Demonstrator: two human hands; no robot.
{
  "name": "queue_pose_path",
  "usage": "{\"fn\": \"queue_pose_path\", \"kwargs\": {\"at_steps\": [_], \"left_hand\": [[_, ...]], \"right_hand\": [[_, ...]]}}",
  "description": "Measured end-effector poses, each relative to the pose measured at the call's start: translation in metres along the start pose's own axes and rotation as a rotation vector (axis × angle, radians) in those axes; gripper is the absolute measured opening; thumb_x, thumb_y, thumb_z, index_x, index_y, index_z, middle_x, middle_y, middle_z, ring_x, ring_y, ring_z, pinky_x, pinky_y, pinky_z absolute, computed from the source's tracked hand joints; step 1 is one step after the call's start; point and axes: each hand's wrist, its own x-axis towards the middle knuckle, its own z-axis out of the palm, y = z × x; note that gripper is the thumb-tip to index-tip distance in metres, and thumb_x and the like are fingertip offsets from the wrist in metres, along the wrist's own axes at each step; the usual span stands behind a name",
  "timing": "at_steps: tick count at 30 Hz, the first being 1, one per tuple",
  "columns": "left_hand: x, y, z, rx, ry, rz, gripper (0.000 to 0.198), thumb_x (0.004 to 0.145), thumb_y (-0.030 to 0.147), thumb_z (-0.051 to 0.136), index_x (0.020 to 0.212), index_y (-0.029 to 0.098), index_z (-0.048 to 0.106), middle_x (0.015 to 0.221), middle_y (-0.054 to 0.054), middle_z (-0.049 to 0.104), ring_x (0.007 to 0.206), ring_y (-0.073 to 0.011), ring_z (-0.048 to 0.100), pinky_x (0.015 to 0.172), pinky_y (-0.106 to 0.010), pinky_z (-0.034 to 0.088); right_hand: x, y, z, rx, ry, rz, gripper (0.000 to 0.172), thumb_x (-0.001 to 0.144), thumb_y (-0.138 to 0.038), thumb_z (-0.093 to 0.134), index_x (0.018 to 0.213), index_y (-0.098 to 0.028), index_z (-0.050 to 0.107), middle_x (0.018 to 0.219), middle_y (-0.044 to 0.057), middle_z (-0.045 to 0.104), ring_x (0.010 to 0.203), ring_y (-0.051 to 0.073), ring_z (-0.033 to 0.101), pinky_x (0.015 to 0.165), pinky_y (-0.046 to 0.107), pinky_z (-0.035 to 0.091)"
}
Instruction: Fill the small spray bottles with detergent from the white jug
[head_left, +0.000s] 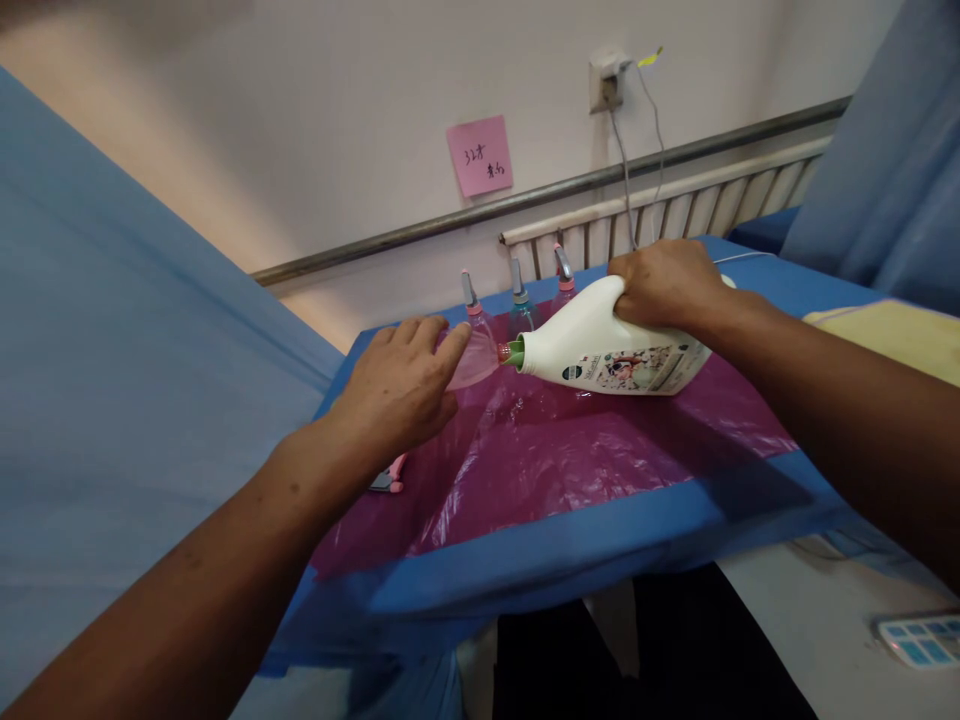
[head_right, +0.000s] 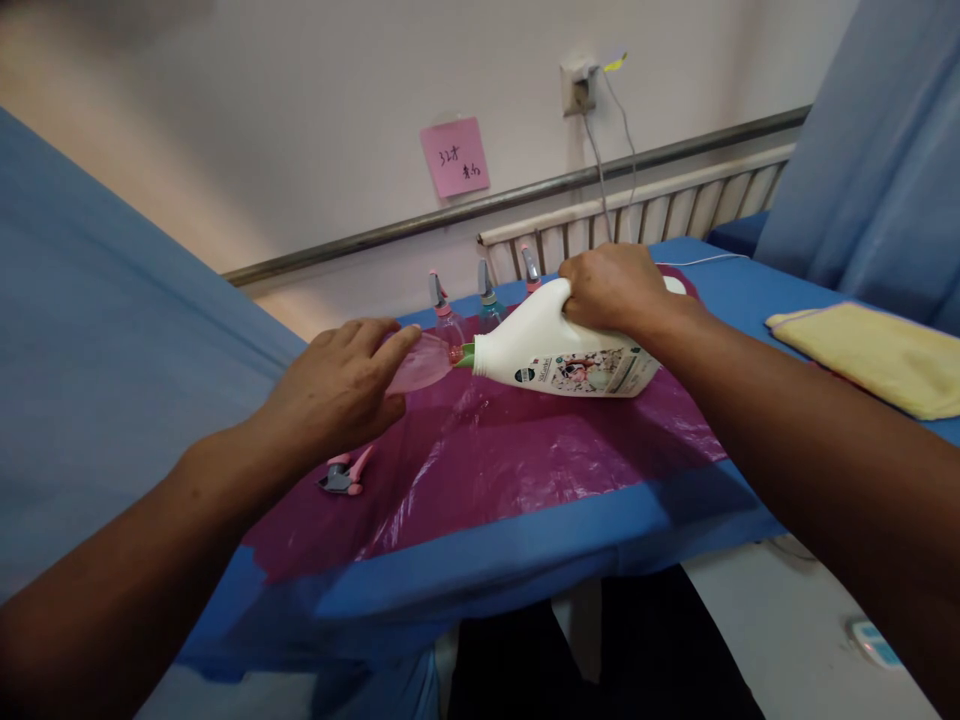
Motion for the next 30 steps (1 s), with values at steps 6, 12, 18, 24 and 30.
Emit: {"fn": "queue_pose_path", "kwargs": {"at_steps": [6, 12, 18, 24, 30], "left_hand": [[0.0015, 0.0013, -0.003, 0.021, -0.028, 0.0, 0.077, 0.097, 0.022, 0.07, 0.17, 0.017, 0.049, 0.162, -0.022, 0.064, 0.147, -0.041, 0.063, 0.117, -0.054, 0.056], [0.0024, 0.0013, -0.0045, 0.006, -0.038, -0.012, 0.079, 0.096, 0.019, 0.069, 0.172, 0.019, 0.048, 0.163, -0.021, 0.063, 0.15, -0.0412, 0.06, 0.12, -0.054, 0.053], [0.0043, 0.0, -0.0034, -0.011, -0.029, -0.01, 0.08, 0.095, 0.019, 0.07, 0.172, 0.021, 0.049, 0.164, -0.02, 0.063, 0.151, -0.0416, 0.059, 0.121, -0.055, 0.052], [0.0049, -0.0005, -0.0041, 0.002, -0.014, 0.009, 0.077, 0.096, 0.019, 0.068, 0.171, 0.02, 0.05, 0.162, -0.021, 0.064, 0.149, -0.0418, 0.06, 0.12, -0.054, 0.051], [0.0061, -0.0012, -0.0073, 0.035, -0.001, 0.031, 0.079, 0.094, 0.017, 0.068, 0.171, 0.02, 0.051, 0.16, -0.021, 0.066, 0.146, -0.0422, 0.062, 0.116, -0.054, 0.053]], "right_hand": [[0.0009, 0.0001, -0.0005, 0.01, -0.013, 0.007, 0.032, 0.092, -0.043, 0.072, 0.117, -0.028, 0.085, 0.098, 0.014, 0.082, 0.09, 0.036, 0.073, 0.074, 0.042, 0.042], [0.0011, 0.0003, -0.0005, 0.028, -0.027, 0.011, 0.032, 0.092, -0.042, 0.073, 0.119, -0.028, 0.085, 0.1, 0.016, 0.081, 0.09, 0.037, 0.072, 0.075, 0.044, 0.043], [0.0002, -0.0015, -0.0024, -0.009, -0.032, 0.007, 0.033, 0.091, -0.039, 0.07, 0.119, -0.028, 0.084, 0.1, 0.016, 0.082, 0.089, 0.037, 0.072, 0.072, 0.044, 0.042], [-0.0008, -0.0018, -0.0044, -0.01, -0.041, 0.001, 0.036, 0.091, -0.04, 0.069, 0.121, -0.029, 0.084, 0.101, 0.016, 0.082, 0.092, 0.038, 0.072, 0.072, 0.045, 0.042], [0.0006, 0.001, -0.0001, 0.0, -0.015, 0.001, 0.033, 0.093, -0.044, 0.069, 0.118, -0.03, 0.085, 0.098, 0.014, 0.082, 0.093, 0.037, 0.072, 0.073, 0.044, 0.043]]}}
